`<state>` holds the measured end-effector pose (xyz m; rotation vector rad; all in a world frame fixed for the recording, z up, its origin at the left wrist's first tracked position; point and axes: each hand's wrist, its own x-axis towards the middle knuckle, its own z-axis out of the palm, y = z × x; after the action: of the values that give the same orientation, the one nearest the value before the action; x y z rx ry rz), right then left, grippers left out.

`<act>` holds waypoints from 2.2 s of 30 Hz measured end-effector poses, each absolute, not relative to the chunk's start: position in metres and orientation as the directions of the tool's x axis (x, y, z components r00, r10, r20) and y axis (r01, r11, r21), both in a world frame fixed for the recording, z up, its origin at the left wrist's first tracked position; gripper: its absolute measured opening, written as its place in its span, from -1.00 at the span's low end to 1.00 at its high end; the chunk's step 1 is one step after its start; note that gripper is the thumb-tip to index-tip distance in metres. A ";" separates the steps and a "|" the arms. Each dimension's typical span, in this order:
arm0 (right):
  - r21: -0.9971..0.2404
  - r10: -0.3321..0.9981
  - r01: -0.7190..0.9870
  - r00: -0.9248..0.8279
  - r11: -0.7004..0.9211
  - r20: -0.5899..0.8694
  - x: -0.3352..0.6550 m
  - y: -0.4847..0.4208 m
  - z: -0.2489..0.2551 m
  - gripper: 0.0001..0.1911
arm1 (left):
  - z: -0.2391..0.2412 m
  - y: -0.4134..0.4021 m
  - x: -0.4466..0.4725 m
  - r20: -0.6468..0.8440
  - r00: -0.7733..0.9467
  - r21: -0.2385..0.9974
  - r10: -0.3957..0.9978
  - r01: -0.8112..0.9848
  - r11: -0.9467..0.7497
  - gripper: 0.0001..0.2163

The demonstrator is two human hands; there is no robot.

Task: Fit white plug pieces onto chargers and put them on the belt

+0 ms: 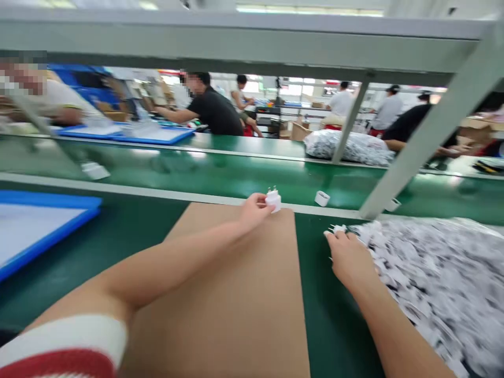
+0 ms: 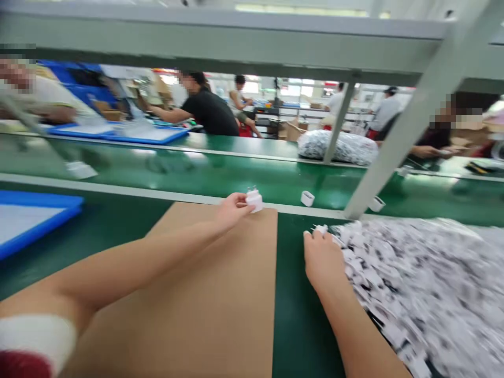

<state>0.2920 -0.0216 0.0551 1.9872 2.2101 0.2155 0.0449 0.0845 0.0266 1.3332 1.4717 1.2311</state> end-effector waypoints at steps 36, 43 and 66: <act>-0.449 0.725 0.683 -0.681 0.576 -0.105 0.234 -0.068 0.040 -0.77 | 0.004 0.184 0.119 0.187 0.200 0.709 0.962 0.650 -0.274 -0.20; -0.483 0.807 0.665 -0.565 0.570 0.173 0.238 -0.061 0.032 -0.79 | 0.009 0.179 0.120 0.209 0.081 0.729 0.975 0.652 -0.210 -0.54; -0.976 0.991 0.173 -0.044 0.131 0.125 0.238 -0.051 0.046 -0.73 | -0.007 -0.031 0.037 0.051 0.375 0.937 0.925 0.302 -0.174 -0.66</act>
<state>0.2384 -0.0508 0.0464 2.3553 2.7350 -2.0183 0.0370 -0.0313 -0.0070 1.6924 1.0965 0.8282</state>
